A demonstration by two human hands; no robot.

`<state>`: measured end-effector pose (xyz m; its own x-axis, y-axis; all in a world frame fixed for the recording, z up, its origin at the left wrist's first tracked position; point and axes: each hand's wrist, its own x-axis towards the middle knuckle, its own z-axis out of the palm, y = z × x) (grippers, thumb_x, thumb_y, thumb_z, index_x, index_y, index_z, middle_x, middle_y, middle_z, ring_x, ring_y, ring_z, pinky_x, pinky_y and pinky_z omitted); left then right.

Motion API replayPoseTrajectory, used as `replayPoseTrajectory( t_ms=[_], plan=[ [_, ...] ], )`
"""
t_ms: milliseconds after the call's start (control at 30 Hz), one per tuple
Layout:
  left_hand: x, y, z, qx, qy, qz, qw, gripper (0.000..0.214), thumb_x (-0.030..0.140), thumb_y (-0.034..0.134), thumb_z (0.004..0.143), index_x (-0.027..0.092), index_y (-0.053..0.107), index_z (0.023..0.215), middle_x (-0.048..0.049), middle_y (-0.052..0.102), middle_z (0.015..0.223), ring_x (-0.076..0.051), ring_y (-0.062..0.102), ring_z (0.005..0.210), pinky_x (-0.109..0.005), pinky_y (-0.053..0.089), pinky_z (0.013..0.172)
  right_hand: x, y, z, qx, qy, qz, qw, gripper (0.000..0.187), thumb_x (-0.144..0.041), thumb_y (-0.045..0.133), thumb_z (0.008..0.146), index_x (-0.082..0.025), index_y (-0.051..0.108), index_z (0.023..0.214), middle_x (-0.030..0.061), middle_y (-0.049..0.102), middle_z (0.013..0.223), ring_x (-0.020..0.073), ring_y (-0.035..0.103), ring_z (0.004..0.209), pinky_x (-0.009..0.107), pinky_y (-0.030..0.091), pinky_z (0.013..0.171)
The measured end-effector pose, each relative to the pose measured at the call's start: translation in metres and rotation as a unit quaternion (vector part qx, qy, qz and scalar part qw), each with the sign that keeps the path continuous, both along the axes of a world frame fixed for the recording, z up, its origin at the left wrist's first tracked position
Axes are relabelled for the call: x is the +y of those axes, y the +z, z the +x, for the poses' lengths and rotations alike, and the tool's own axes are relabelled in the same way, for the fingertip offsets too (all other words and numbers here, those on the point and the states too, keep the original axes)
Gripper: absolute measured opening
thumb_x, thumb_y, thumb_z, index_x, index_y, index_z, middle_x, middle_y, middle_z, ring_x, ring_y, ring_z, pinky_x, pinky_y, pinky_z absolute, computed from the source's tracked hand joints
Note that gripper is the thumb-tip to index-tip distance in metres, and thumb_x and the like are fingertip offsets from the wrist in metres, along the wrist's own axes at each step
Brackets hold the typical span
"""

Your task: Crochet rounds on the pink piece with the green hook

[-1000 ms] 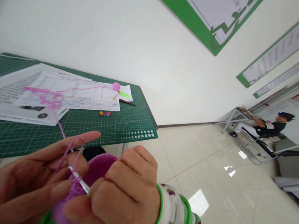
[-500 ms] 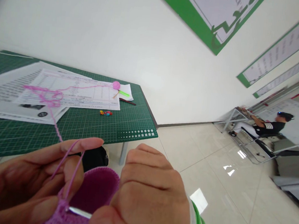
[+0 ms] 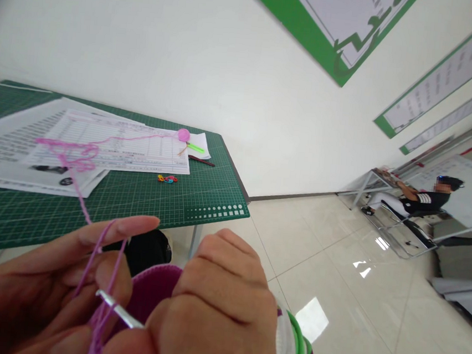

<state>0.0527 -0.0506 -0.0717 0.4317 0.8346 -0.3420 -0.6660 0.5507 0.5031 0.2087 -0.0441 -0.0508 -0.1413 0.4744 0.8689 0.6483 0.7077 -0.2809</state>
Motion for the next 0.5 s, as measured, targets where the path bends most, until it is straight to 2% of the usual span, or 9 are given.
replayPoseTrajectory(
  t_ms=[67,167,267,333,400,500],
  plan=[
    [0.0,-0.003,-0.001,-0.006,0.008,0.012,1.0,0.063,-0.002,0.084,0.064,0.027,0.073,0.119,0.0065,0.074,0.067,-0.012,0.072,0.068,-0.01,0.056,0.061,0.0,-0.003,-0.009,0.016,-0.043,0.034,0.998,0.061,-0.028,0.029,0.105,-0.015,0.03,0.045,-0.0053,0.038,0.038,0.0034,0.035,0.04,0.026,0.029,0.046],
    [0.0,-0.003,0.0,0.038,0.017,0.063,0.997,0.066,0.002,0.084,0.065,0.033,0.071,0.122,0.0032,0.076,0.072,-0.013,0.07,0.066,-0.015,0.059,0.067,0.002,-0.005,-0.012,0.023,-0.043,0.049,0.998,0.061,-0.03,0.031,0.105,-0.015,0.031,0.045,-0.0052,0.039,0.039,0.0038,0.035,0.04,0.027,0.029,0.047],
    [-0.002,0.001,0.0,0.105,0.019,0.112,0.988,0.068,0.008,0.085,0.067,0.043,0.069,0.123,0.0024,0.076,0.076,-0.011,0.066,0.059,-0.018,0.06,0.075,0.004,0.001,-0.005,-0.024,0.01,0.017,1.0,0.065,-0.031,0.027,0.105,-0.015,0.035,0.043,-0.0034,0.042,0.039,0.0038,0.038,0.04,0.025,0.033,0.045],
    [-0.003,0.003,-0.001,0.135,0.011,0.145,0.98,0.071,0.007,0.082,0.07,0.048,0.065,0.126,0.003,0.075,0.075,-0.009,0.063,0.052,-0.018,0.059,0.075,0.004,0.006,0.002,-0.062,0.057,-0.009,0.996,0.066,-0.03,0.027,0.105,-0.014,0.04,0.043,-0.0024,0.045,0.039,0.0039,0.041,0.041,0.025,0.036,0.045],
    [-0.004,0.003,-0.001,0.145,0.004,0.169,0.975,0.076,0.005,0.078,0.073,0.052,0.059,0.13,0.003,0.073,0.072,-0.009,0.063,0.051,-0.014,0.058,0.068,0.005,0.009,0.009,-0.092,0.09,-0.032,0.991,0.062,-0.029,0.032,0.104,-0.013,0.047,0.047,-0.0018,0.048,0.043,0.0046,0.044,0.044,0.025,0.039,0.048],
    [-0.003,0.002,-0.002,0.125,-0.005,0.172,0.977,0.08,0.005,0.076,0.075,0.052,0.053,0.135,0.0015,0.074,0.071,-0.013,0.07,0.062,-0.014,0.057,0.065,0.005,0.009,0.018,-0.13,0.133,-0.044,0.981,0.046,-0.029,0.046,0.1,-0.013,0.054,0.058,-0.002,0.052,0.05,0.0058,0.047,0.051,0.025,0.043,0.051]
  ],
)
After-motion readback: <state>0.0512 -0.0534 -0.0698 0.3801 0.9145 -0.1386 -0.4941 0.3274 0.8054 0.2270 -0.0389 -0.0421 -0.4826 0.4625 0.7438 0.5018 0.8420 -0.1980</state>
